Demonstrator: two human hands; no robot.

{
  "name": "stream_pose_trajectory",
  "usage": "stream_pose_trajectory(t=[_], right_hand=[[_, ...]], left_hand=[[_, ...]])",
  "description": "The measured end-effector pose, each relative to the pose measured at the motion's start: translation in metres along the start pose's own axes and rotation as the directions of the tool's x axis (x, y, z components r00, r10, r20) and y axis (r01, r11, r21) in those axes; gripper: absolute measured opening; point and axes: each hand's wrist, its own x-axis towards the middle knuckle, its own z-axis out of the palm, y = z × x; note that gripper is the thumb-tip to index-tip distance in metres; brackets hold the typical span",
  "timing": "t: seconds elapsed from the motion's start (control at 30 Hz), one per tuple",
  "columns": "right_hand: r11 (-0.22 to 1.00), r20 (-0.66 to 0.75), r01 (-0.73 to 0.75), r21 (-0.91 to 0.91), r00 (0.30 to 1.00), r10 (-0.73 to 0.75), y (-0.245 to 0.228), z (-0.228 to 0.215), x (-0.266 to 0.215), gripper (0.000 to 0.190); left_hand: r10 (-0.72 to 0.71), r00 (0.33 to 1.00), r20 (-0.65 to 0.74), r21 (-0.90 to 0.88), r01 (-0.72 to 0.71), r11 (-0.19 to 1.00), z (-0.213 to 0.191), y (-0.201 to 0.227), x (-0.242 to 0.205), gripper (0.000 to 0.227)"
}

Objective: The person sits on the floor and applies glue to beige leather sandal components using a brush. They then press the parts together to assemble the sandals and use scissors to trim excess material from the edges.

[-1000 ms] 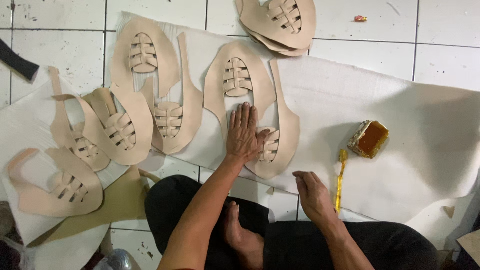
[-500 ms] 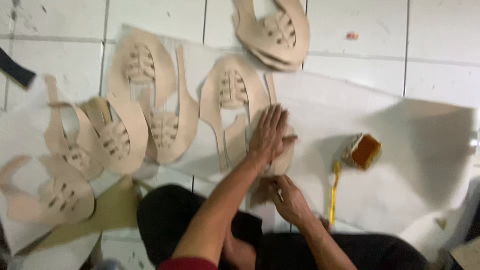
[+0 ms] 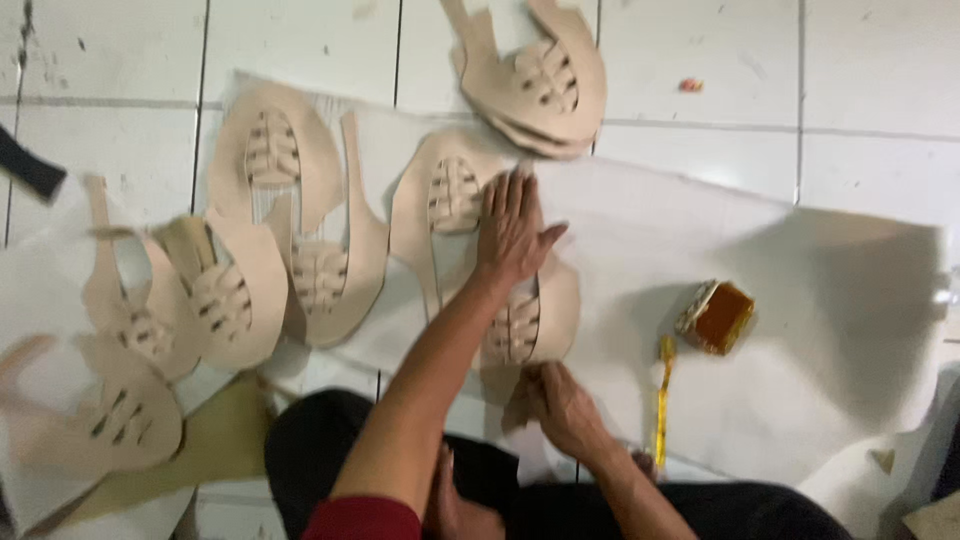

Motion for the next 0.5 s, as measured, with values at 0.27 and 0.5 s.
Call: stream_pose_trajectory(t=[0.27, 0.5], right_hand=[[0.992, 0.067, -0.114, 0.050, 0.992, 0.111, -0.027, -0.017, -0.002, 0.016], [0.998, 0.003, -0.018, 0.062, 1.000, 0.017, -0.021, -0.013, -0.003, 0.012]], left_hand=[[-0.180, 0.970, 0.164, 0.063, 0.172, 0.983, 0.002, -0.039, 0.018, 0.081], [-0.308, 0.936, -0.169, -0.026, 0.308, 0.951, -0.024, -0.066, 0.027, 0.067]])
